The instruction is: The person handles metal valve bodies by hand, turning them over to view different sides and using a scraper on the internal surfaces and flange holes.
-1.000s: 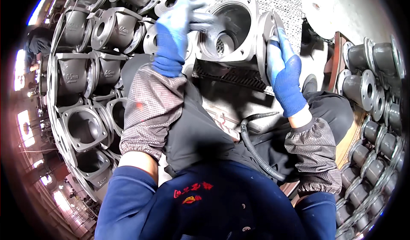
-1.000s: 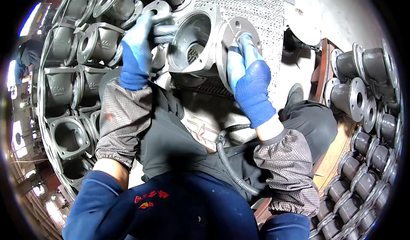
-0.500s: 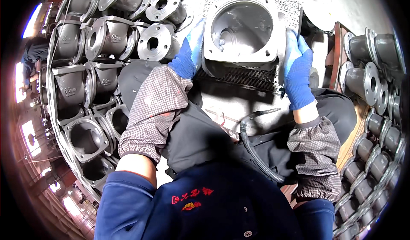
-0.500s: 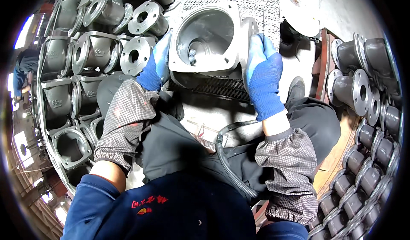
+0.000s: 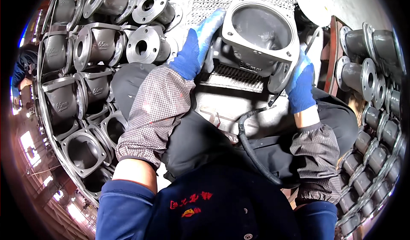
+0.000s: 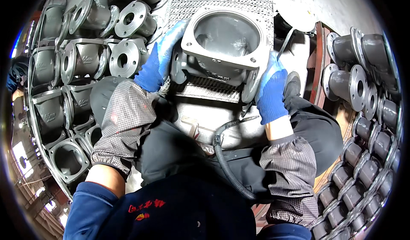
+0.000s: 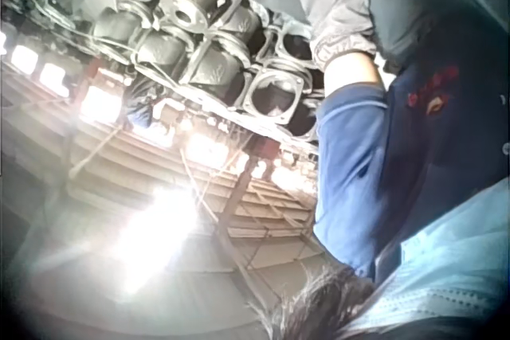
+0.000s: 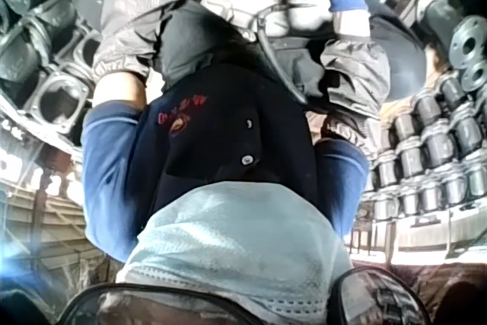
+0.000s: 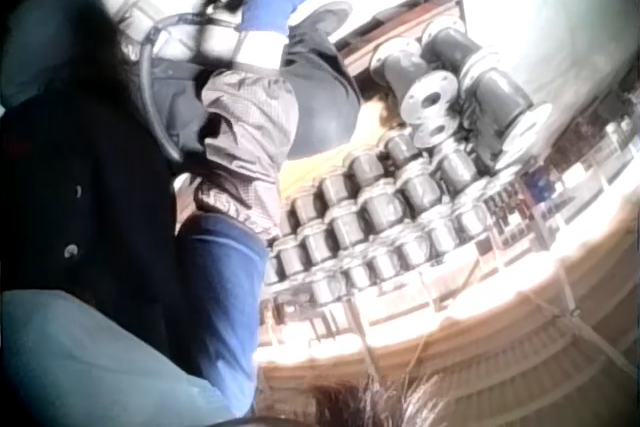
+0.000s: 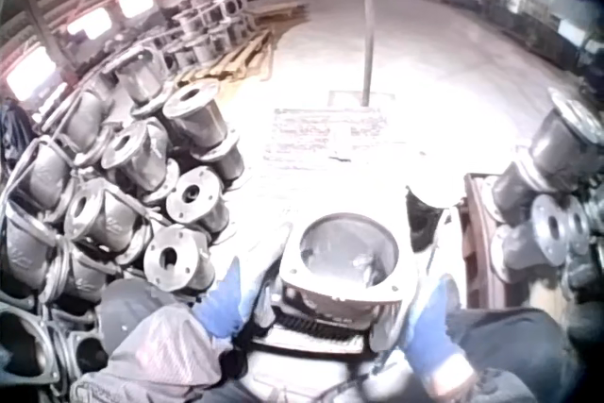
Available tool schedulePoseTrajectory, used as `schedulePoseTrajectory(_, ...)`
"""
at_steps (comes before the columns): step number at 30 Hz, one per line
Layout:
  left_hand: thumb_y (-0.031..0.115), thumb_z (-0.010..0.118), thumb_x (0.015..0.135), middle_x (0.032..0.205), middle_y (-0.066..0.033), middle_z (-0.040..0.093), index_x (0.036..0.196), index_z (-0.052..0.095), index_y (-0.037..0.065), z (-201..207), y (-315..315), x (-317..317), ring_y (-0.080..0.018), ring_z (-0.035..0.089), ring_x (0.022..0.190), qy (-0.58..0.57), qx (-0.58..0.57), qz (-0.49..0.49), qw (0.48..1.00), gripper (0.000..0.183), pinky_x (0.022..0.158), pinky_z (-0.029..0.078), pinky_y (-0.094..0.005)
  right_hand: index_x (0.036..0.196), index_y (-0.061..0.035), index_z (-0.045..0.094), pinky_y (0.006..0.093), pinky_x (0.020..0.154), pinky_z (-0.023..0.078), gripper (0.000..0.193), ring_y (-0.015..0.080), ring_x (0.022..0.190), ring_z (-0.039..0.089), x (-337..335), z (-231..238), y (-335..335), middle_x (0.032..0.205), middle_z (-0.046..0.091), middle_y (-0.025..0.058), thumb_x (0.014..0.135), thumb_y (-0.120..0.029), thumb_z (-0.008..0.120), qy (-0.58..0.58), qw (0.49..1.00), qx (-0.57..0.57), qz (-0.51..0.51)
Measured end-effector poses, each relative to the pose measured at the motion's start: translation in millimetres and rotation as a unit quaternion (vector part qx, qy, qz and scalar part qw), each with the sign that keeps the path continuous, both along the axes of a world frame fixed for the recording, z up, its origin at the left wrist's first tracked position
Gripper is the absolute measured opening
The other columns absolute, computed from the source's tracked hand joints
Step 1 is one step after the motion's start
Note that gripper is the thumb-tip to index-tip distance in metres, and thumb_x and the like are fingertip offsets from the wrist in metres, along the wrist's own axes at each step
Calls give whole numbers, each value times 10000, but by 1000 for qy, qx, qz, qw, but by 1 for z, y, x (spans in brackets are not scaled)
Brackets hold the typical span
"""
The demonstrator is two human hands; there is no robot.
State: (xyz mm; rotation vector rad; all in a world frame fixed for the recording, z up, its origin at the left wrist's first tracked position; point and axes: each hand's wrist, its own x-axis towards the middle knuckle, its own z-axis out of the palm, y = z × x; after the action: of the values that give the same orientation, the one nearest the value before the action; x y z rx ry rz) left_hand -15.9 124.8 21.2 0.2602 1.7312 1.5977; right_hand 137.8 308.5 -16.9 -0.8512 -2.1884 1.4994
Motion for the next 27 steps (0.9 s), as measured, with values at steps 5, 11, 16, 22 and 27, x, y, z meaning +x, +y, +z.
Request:
schedulePoseTrajectory(5,114,381,913,1286,-157,467,1288,418,1,2,-15,0,-251,453,1189,140,-16,-46,989,393,1005,349,-320,1183,38,466,274,785,478,314,151,904,594,10,-7,-12,1044,602,136,919,-109,381,-59,994,-96,9)
schedulePoseTrajectory(11,183,450,928,1155,-130,577,1220,504,16,-18,-72,-18,-203,556,1058,504,-103,-96,852,341,909,433,-286,1190,75,424,347,762,469,354,264,888,590,16,23,-54,994,590,192,852,-29,447,-78,971,110,197)
schedulePoseTrajectory(16,44,434,858,1225,-182,522,1279,436,25,-13,-87,-12,-290,544,1095,433,-138,-121,883,421,947,416,-311,1207,84,424,391,716,466,442,359,816,574,25,18,-37,958,565,258,784,-24,492,-106,918,225,308)
schedulePoseTrajectory(22,124,452,873,1136,-160,568,1220,490,25,-22,-89,-14,-248,578,1012,513,-154,-110,837,363,872,457,-290,1293,-18,423,332,881,439,540,227,1050,533,-12,58,10,1176,539,153,937,-423,385,-60,966,36,249)
schedulePoseTrajectory(27,224,454,911,1048,-126,614,1158,544,19,-12,-85,-9,-190,597,946,355,-140,-43,923,334,811,477,-265,1171,-54,560,276,812,470,304,221,865,614,-48,90,4,978,639,114,898,-179,513,-49,883,265,385)
